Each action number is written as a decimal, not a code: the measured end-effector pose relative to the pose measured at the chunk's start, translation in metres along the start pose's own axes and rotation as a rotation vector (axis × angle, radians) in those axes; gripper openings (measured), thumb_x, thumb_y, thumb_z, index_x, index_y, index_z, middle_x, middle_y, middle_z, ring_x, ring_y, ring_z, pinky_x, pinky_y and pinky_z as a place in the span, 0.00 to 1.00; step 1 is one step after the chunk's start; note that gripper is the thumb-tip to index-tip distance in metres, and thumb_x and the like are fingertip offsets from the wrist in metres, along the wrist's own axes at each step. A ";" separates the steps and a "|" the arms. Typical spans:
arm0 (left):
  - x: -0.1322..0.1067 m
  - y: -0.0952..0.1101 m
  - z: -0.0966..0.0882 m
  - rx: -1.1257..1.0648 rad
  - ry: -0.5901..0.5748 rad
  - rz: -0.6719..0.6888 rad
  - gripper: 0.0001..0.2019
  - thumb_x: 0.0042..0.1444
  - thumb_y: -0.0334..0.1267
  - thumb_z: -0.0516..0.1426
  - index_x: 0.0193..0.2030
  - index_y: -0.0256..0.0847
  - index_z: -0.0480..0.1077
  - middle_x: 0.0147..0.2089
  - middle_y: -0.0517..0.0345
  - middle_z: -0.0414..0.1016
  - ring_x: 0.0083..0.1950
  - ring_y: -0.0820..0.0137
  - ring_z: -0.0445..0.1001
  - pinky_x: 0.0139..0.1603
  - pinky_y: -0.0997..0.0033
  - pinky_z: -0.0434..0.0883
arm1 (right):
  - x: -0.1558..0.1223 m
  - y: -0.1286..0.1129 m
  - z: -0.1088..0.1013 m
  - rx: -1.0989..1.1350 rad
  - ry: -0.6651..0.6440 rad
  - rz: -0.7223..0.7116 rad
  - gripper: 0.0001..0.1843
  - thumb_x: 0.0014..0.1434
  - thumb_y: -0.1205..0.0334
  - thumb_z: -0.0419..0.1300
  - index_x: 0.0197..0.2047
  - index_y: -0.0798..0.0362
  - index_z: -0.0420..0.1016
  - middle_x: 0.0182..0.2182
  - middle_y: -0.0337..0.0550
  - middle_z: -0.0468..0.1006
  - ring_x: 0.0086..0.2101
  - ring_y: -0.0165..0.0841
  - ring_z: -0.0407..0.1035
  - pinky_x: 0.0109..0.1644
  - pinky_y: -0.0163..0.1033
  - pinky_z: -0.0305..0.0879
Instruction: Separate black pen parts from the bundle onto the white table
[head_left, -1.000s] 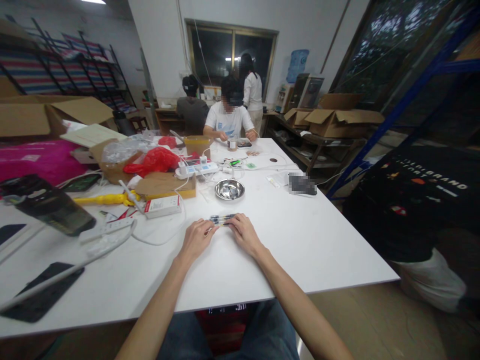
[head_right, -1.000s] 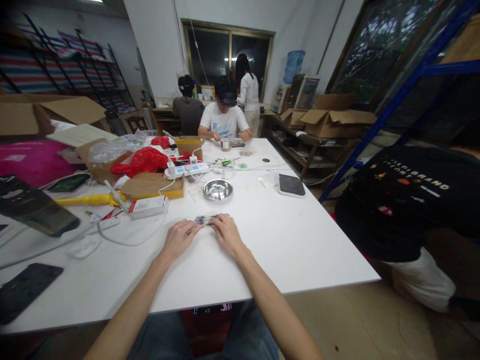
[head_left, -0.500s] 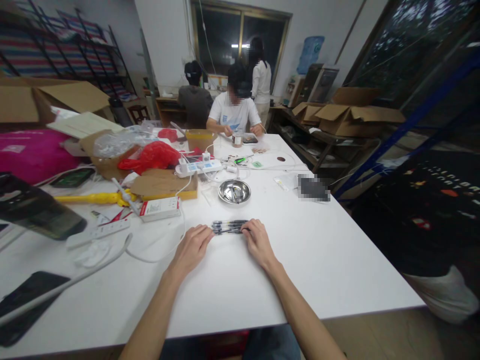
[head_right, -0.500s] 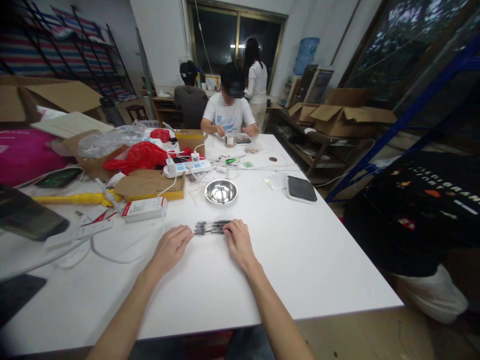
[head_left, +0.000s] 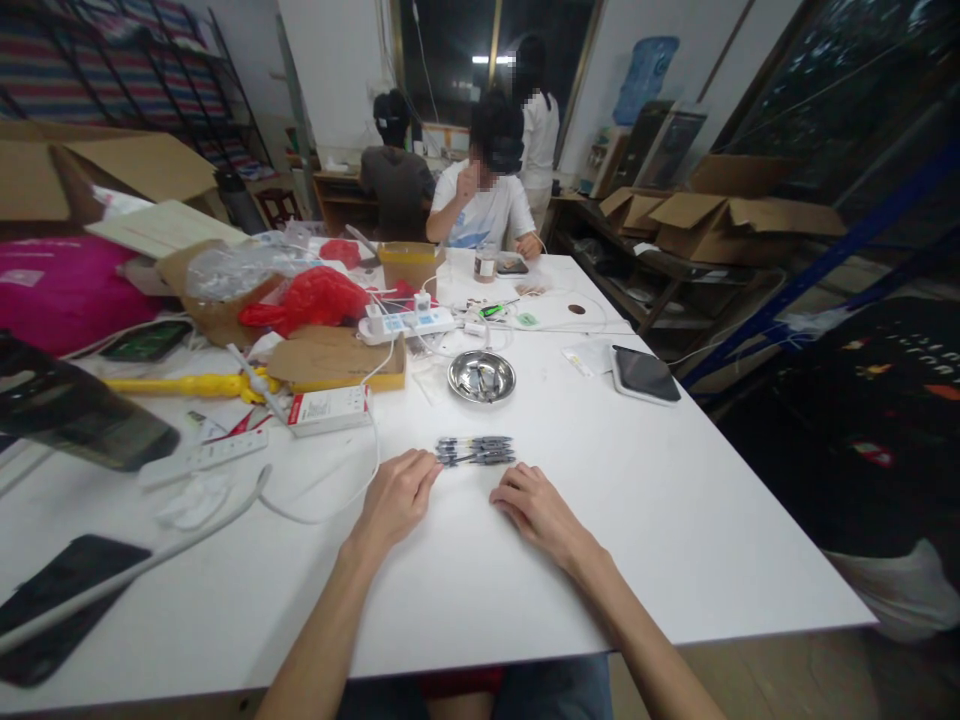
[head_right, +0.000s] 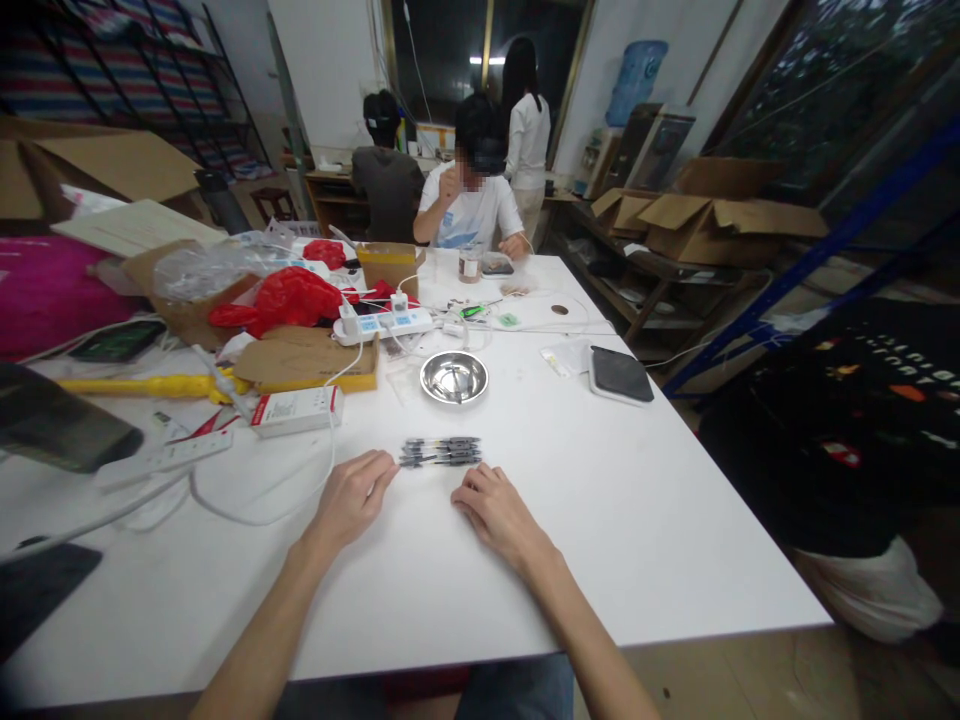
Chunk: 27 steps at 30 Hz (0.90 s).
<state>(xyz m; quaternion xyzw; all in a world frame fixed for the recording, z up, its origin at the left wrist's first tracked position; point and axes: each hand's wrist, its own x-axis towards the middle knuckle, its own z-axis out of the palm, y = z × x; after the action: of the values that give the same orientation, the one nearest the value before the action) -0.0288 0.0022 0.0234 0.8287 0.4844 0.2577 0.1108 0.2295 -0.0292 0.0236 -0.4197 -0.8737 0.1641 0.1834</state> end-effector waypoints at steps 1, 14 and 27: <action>0.000 0.000 0.000 -0.001 0.001 -0.001 0.18 0.71 0.42 0.43 0.31 0.43 0.66 0.32 0.56 0.72 0.34 0.69 0.70 0.36 0.68 0.61 | -0.001 0.001 -0.001 -0.021 -0.019 -0.022 0.11 0.68 0.69 0.52 0.42 0.50 0.75 0.38 0.46 0.73 0.40 0.38 0.64 0.44 0.44 0.57; -0.001 0.006 0.011 -0.007 -0.034 0.030 0.16 0.70 0.41 0.45 0.32 0.43 0.67 0.33 0.57 0.75 0.36 0.68 0.73 0.36 0.70 0.63 | 0.012 -0.003 -0.011 -0.222 -0.097 -0.264 0.12 0.67 0.70 0.54 0.35 0.51 0.75 0.37 0.45 0.73 0.39 0.37 0.62 0.42 0.42 0.56; -0.005 0.006 0.018 -0.017 -0.017 0.018 0.18 0.70 0.43 0.44 0.32 0.43 0.67 0.31 0.58 0.76 0.35 0.67 0.75 0.35 0.71 0.62 | 0.025 0.010 -0.018 -0.361 -0.137 -0.469 0.11 0.68 0.67 0.55 0.35 0.51 0.76 0.35 0.44 0.73 0.40 0.38 0.63 0.45 0.43 0.60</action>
<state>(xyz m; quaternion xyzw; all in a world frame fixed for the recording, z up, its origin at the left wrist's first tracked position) -0.0169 -0.0036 0.0096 0.8341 0.4738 0.2559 0.1195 0.2299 -0.0011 0.0393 -0.2201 -0.9722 -0.0125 0.0793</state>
